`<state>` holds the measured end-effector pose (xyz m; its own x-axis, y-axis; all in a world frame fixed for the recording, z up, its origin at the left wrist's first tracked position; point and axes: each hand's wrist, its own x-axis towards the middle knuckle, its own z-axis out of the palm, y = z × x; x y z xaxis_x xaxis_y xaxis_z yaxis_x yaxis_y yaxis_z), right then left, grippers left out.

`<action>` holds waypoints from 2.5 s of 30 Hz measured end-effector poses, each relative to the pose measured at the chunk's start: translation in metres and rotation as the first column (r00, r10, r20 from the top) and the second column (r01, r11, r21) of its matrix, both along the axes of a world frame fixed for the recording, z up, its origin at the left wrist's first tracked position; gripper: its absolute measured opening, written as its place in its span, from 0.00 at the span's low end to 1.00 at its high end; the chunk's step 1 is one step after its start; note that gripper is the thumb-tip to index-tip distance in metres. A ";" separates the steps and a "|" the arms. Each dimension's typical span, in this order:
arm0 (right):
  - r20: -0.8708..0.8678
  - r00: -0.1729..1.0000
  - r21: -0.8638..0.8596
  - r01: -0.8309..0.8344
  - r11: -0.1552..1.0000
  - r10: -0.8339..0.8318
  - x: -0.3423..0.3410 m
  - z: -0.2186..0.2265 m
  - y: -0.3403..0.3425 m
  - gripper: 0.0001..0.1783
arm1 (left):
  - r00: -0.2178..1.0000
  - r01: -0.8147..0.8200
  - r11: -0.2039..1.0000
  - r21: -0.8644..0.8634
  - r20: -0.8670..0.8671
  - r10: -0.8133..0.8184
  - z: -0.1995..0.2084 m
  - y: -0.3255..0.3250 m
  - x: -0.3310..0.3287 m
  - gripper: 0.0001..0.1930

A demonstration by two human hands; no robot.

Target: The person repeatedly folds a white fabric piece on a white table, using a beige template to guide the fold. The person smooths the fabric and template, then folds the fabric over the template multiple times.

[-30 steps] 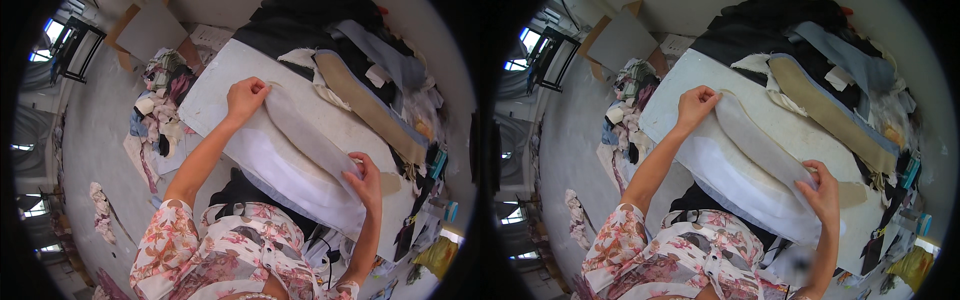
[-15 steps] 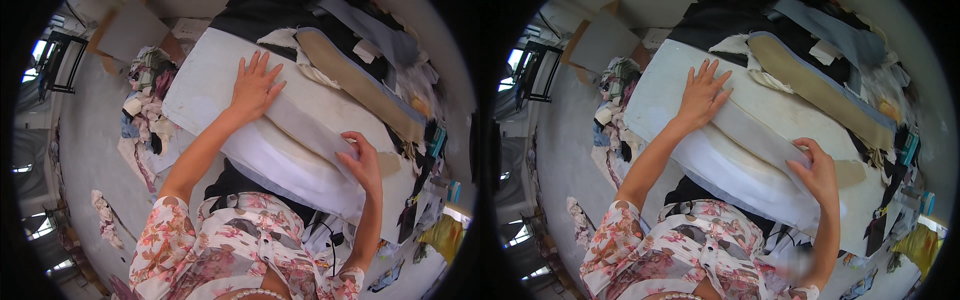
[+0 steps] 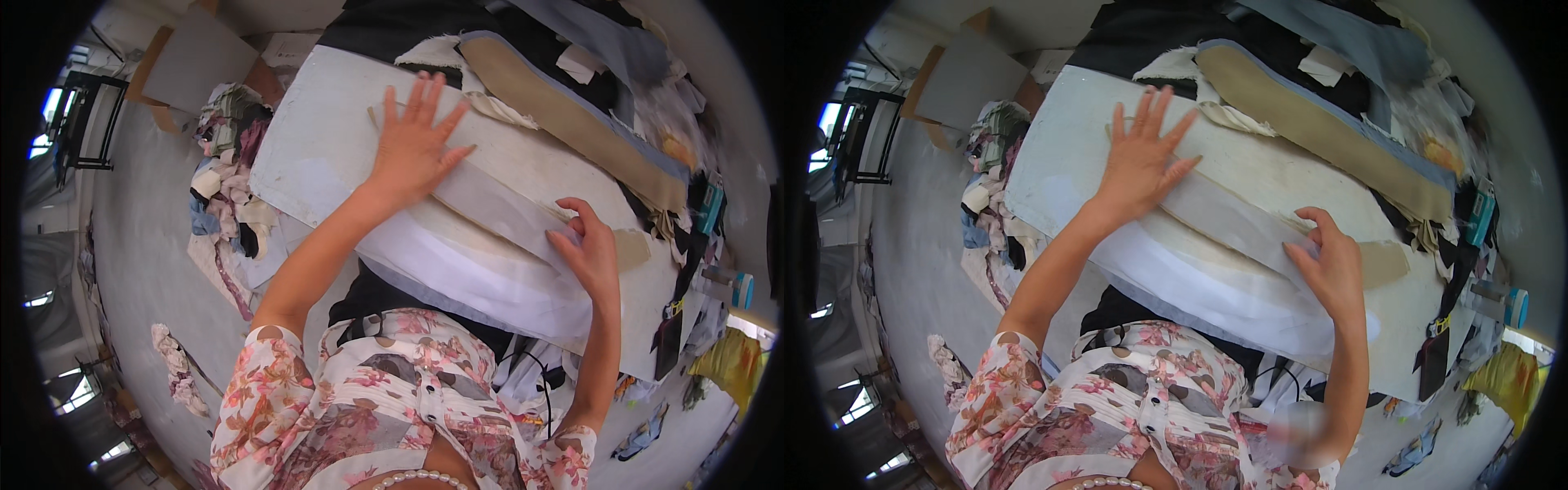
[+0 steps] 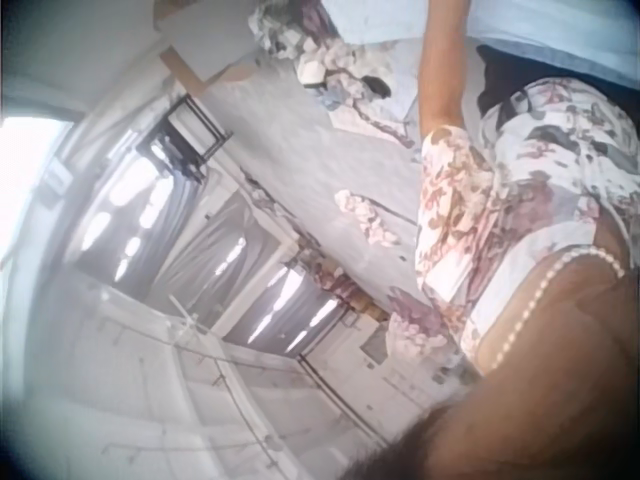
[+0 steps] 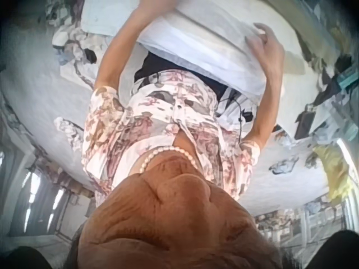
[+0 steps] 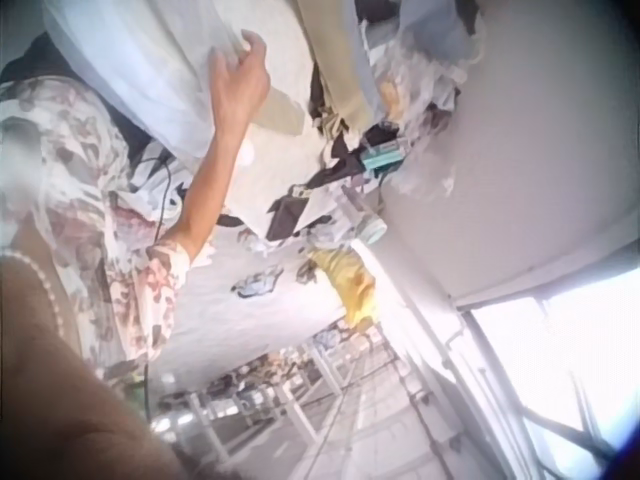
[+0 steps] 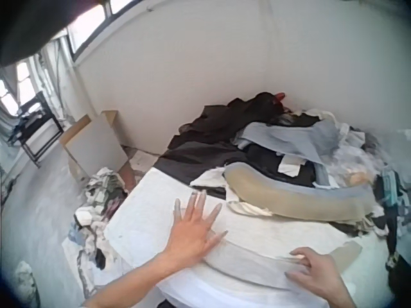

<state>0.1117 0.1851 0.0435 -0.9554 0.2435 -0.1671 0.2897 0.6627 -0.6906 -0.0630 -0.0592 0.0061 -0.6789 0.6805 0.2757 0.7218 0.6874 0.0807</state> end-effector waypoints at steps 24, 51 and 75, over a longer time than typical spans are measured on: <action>0.008 0.999 0.061 0.044 0.997 -0.045 0.018 -0.003 0.031 0.26 | 0.917 0.339 0.941 0.007 0.221 -0.332 -0.015 0.072 0.055 0.32; -0.213 0.841 -0.309 0.424 0.851 -0.497 0.077 -0.026 0.106 0.24 | 0.928 0.330 0.942 -0.058 0.202 -0.313 -0.009 0.071 0.054 0.32; -0.057 0.866 -0.230 0.473 0.850 -0.497 0.038 -0.031 0.117 0.19 | 0.922 0.330 0.944 -0.006 0.217 -0.321 -0.012 0.067 0.053 0.32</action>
